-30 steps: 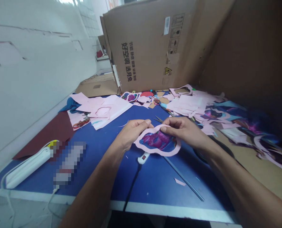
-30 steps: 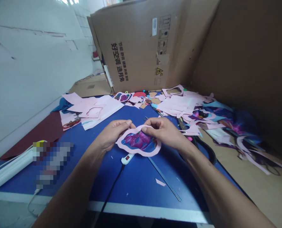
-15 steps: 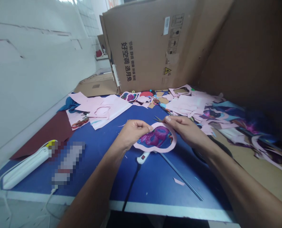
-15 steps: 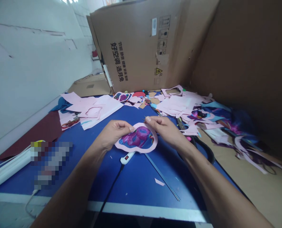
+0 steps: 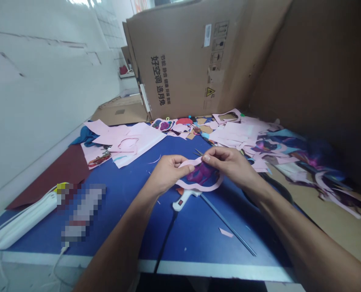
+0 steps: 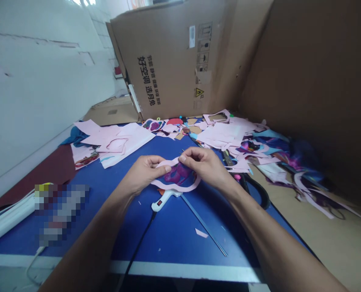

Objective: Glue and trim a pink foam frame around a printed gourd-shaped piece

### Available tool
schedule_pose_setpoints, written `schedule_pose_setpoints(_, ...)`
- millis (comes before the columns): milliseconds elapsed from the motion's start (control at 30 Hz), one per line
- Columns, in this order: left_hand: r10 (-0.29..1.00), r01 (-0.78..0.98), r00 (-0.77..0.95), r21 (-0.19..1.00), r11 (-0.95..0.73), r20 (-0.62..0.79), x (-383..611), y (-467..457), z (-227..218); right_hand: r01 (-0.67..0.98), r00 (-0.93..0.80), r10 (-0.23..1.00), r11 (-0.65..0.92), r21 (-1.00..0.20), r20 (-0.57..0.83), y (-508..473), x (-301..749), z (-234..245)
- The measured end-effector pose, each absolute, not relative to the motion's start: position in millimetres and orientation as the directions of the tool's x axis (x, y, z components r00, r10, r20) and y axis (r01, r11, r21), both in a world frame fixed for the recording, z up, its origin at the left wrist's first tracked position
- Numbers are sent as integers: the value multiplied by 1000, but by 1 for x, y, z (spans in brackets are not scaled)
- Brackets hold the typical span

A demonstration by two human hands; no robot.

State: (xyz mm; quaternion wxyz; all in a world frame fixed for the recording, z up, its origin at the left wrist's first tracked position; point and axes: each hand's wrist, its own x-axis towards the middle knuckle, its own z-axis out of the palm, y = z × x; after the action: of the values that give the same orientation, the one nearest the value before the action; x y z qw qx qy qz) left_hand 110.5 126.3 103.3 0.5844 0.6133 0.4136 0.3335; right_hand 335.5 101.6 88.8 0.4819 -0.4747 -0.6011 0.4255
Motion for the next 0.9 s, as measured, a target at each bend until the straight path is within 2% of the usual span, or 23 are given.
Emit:
schedule_pose_setpoints(333,915,141,404,989,-53,-9,112,126,102,190,-136,974,204,-960,179,99,333,90)
schedule_pose_setpoints(533,928,99,363,986,-131,87,112,130,101,228,-111,975,215,-950,194,97,331,95)
schedule_pose_setpoints(900,915,118,392,982,-149,91,116,127,101,188,-122,979,184,-965,163,93,327,93)
